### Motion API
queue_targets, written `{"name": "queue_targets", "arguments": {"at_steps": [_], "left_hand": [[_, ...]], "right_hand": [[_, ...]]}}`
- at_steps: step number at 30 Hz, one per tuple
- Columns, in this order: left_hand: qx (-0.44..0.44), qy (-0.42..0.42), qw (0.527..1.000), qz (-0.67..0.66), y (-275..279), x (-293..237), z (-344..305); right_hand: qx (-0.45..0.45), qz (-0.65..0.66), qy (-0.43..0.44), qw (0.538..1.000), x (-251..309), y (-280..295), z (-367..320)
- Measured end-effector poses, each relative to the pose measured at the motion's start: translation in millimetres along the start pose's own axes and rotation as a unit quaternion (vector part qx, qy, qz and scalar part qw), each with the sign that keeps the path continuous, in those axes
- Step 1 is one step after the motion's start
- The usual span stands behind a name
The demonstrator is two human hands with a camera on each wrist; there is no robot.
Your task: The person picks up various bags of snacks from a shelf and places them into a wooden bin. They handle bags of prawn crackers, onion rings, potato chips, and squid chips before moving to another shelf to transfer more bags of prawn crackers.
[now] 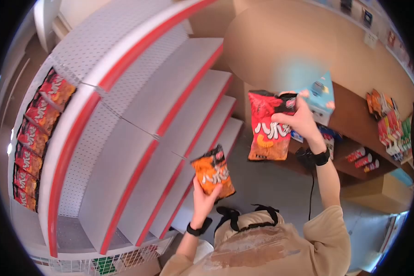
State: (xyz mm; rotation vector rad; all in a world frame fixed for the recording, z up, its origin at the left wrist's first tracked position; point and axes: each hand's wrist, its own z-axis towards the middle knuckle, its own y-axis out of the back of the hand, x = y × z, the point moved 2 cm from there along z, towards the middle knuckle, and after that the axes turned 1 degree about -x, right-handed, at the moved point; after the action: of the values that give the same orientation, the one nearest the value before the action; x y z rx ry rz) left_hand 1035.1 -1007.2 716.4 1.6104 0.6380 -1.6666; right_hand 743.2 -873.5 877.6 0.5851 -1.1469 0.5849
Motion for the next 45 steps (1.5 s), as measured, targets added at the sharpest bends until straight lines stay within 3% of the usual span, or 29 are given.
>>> {"name": "queue_targets", "arguments": {"at_steps": [3, 5, 7, 9, 10, 13, 15, 18, 22, 25, 29, 31, 32, 34, 41, 45], "left_hand": [[0.077, 0.002, 0.996, -0.039, -72.2, -11.7, 0.5], [0.127, 0.0, 0.99, -0.058, -127.2, -23.3, -7.2], [0.163, 0.007, 0.985, -0.063, -177.9, -31.5, -19.9], [0.225, 0.047, 0.969, -0.092, -219.0, -41.2, -31.6], [0.264, 0.002, 0.96, -0.095, -239.8, -52.0, -35.2], [0.333, 0.032, 0.935, -0.116, -296.4, -44.5, -48.2], [0.386, 0.052, 0.91, -0.144, -325.0, -43.1, -56.1], [0.506, 0.072, 0.82, -0.256, -367.0, -25.4, -59.8], [0.609, 0.162, 0.744, -0.221, -428.3, -46.9, -60.8], [0.656, 0.151, 0.718, -0.178, -472.3, -55.0, -46.2], [0.668, 0.133, 0.711, -0.174, -529.2, -56.6, -26.9], [0.666, 0.136, 0.708, -0.191, -559.0, -64.3, -8.6], [0.658, 0.15, 0.71, -0.201, -569.7, -67.1, -2.7], [0.636, 0.162, 0.722, -0.217, -591.1, -68.0, 9.3], [0.594, 0.214, 0.755, -0.178, -661.7, -83.9, 44.9], [0.573, 0.197, 0.778, -0.166, -713.0, -83.3, 50.3]], "right_hand": [[0.031, 0.053, -0.061, 0.996, -43.9, 41.6, -51.2], [0.042, 0.008, -0.036, 0.998, -57.8, 69.7, -82.2], [0.032, 0.095, -0.104, 0.99, -71.1, 95.7, -110.9], [-0.014, 0.116, -0.12, 0.986, -83.7, 119.2, -135.9], [-0.043, 0.114, -0.141, 0.983, -82.9, 134.3, -148.3], [-0.13, 0.086, -0.145, 0.977, -81.9, 180.7, -183.1], [-0.179, 0.069, -0.136, 0.972, -92.6, 206.4, -205.0], [-0.265, -0.028, -0.108, 0.958, -86.6, 236.6, -230.5], [-0.32, -0.132, -0.153, 0.926, -82.5, 278.4, -247.5], [-0.349, -0.168, -0.159, 0.908, -94.2, 308.7, -242.2], [-0.372, -0.206, -0.189, 0.885, -97.7, 351.7, -226.3], [-0.351, -0.229, -0.109, 0.902, -105.9, 377.3, -210.3], [-0.356, -0.234, -0.111, 0.898, -106.8, 388.0, -207.9], [-0.393, -0.142, -0.129, 0.899, -108.0, 407.9, -204.0], [-0.437, -0.085, -0.176, 0.878, -159.4, 471.1, -229.9], [-0.45, -0.056, -0.204, 0.868, -188.1, 497.3, -248.9]]}}
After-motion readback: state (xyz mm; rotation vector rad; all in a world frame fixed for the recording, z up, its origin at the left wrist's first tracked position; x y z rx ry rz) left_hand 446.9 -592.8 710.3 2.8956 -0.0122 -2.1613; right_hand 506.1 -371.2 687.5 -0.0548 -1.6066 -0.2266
